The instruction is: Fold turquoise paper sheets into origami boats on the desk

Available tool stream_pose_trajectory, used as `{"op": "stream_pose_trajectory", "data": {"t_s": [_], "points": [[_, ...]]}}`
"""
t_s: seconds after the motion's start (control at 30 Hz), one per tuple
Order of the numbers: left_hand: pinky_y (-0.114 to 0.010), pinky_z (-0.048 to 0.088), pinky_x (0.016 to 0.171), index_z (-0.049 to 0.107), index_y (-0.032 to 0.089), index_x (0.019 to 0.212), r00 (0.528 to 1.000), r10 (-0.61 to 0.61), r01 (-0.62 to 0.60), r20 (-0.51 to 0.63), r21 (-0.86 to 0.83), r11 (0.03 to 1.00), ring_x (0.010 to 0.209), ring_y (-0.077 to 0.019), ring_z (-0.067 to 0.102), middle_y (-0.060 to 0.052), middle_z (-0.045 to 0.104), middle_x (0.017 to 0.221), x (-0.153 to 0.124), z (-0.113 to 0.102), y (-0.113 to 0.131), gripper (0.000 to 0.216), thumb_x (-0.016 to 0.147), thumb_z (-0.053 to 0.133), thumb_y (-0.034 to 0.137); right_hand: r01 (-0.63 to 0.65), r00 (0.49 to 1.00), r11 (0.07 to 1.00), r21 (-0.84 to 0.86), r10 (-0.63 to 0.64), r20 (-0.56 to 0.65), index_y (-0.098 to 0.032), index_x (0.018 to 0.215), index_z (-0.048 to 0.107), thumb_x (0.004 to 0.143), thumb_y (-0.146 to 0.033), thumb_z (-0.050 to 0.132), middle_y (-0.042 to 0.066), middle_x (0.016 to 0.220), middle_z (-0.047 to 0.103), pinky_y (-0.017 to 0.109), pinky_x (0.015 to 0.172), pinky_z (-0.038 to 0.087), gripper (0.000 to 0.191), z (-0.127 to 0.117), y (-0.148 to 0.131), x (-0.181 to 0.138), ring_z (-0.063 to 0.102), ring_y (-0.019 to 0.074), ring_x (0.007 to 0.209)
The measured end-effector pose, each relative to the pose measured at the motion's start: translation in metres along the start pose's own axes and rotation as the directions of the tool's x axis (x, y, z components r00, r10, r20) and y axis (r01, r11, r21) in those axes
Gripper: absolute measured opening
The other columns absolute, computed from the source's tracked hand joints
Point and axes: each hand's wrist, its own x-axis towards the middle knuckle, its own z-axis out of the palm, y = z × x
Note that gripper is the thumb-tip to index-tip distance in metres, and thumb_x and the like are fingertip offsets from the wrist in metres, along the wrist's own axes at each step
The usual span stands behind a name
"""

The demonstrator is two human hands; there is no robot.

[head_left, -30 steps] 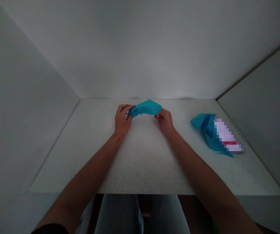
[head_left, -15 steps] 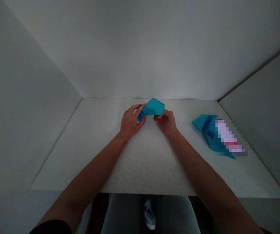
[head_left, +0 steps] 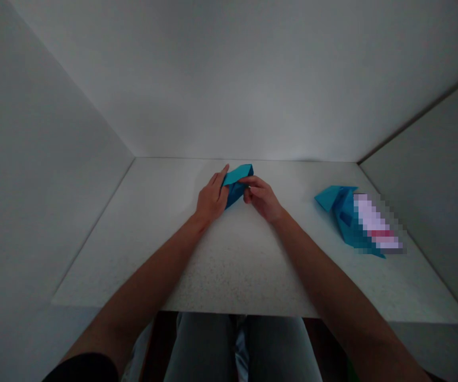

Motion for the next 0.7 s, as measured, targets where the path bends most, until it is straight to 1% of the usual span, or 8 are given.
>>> {"op": "stream_pose_trajectory", "data": {"t_s": [0.1, 0.2, 0.3, 0.37, 0.43, 0.5, 0.63, 0.7], "points": [[-0.052, 0.053, 0.118, 0.067, 0.025, 0.151, 0.995, -0.062, 0.052, -0.074, -0.137, 0.989, 0.129, -0.0293, 0.07, -0.013, 0.073, 0.139, 0.004, 0.0, -0.003, 0.05, 0.112, 0.041, 0.044, 0.043, 0.998, 0.981, -0.19, -0.05, -0.031, -0.03, 0.114, 0.075, 0.085, -0.063, 0.084, 0.0, 0.1, 0.072, 0.03, 0.06, 0.043, 0.046, 0.003, 0.002, -0.001, 0.048, 0.0126, 0.064], [-0.048, 0.053, 0.119, 0.077, 0.026, 0.124, 0.974, -0.172, 0.123, -0.144, -0.299, 0.946, 0.13, -0.0277, 0.07, -0.01, 0.078, 0.126, 0.007, 0.0, -0.006, 0.044, 0.112, 0.045, 0.054, 0.112, 0.988, 0.923, -0.369, -0.142, -0.054, -0.03, 0.123, 0.071, 0.087, -0.056, 0.085, 0.003, 0.112, 0.068, 0.031, 0.062, 0.044, 0.047, 0.007, 0.006, -0.002, 0.048, 0.0133, 0.068], [-0.039, 0.062, 0.091, 0.071, 0.024, 0.088, 0.934, -0.32, 0.235, -0.158, -0.4, 0.886, 0.101, -0.0263, 0.074, -0.007, 0.075, 0.09, 0.006, 0.002, -0.008, 0.049, 0.108, 0.05, 0.063, 0.179, 0.966, 0.828, -0.531, -0.25, -0.064, -0.029, 0.131, 0.069, 0.091, -0.05, 0.083, 0.005, 0.111, 0.063, 0.033, 0.068, 0.048, 0.047, 0.008, 0.01, -0.002, 0.053, 0.0175, 0.079], [-0.034, 0.058, 0.071, 0.06, 0.024, 0.073, 0.902, -0.405, 0.304, -0.148, -0.449, 0.84, 0.078, -0.0226, 0.069, -0.005, 0.066, 0.074, 0.005, 0.005, -0.009, 0.055, 0.106, 0.052, 0.068, 0.182, 0.957, 0.774, -0.607, -0.282, -0.072, -0.028, 0.128, 0.07, 0.093, -0.05, 0.081, 0.006, 0.11, 0.062, 0.036, 0.076, 0.051, 0.042, 0.007, 0.012, -0.002, 0.057, 0.0212, 0.088], [-0.031, 0.054, 0.061, 0.053, 0.025, 0.069, 0.878, -0.465, 0.35, -0.115, -0.508, 0.787, 0.066, -0.0194, 0.063, -0.002, 0.06, 0.068, 0.005, 0.007, -0.011, 0.056, 0.102, 0.055, 0.07, 0.161, 0.957, 0.743, -0.649, -0.278, -0.081, -0.027, 0.123, 0.072, 0.096, -0.053, 0.078, 0.007, 0.11, 0.062, 0.039, 0.082, 0.053, 0.038, 0.005, 0.015, -0.001, 0.058, 0.0232, 0.094], [-0.031, 0.053, 0.057, 0.051, 0.025, 0.07, 0.861, -0.506, 0.385, -0.06, -0.573, 0.724, 0.06, -0.0185, 0.06, -0.001, 0.058, 0.065, 0.007, 0.009, -0.014, 0.056, 0.097, 0.057, 0.073, 0.137, 0.957, 0.729, -0.67, -0.272, -0.101, -0.026, 0.12, 0.072, 0.097, -0.057, 0.076, 0.007, 0.11, 0.062, 0.04, 0.083, 0.053, 0.039, 0.003, 0.016, -0.001, 0.058, 0.0231, 0.093], [-0.034, 0.057, 0.056, 0.056, 0.024, 0.075, 0.831, -0.554, 0.45, 0.048, -0.643, 0.619, 0.062, -0.0229, 0.067, -0.002, 0.06, 0.064, 0.014, 0.01, -0.017, 0.053, 0.09, 0.058, 0.075, 0.135, 0.95, 0.74, -0.659, -0.285, -0.125, -0.026, 0.124, 0.072, 0.092, -0.061, 0.081, 0.007, 0.111, 0.062, 0.039, 0.08, 0.052, 0.048, 0.002, 0.016, -0.001, 0.057, 0.0215, 0.087], [-0.035, 0.058, 0.055, 0.058, 0.023, 0.076, 0.823, -0.566, 0.457, 0.05, -0.651, 0.606, 0.063, -0.0243, 0.069, -0.003, 0.062, 0.065, 0.016, 0.01, -0.016, 0.052, 0.089, 0.06, 0.073, 0.158, 0.954, 0.757, -0.634, -0.282, -0.099, -0.027, 0.122, 0.074, 0.093, -0.059, 0.079, 0.007, 0.111, 0.063, 0.039, 0.081, 0.053, 0.044, 0.001, 0.014, -0.002, 0.058, 0.0219, 0.089]]}}
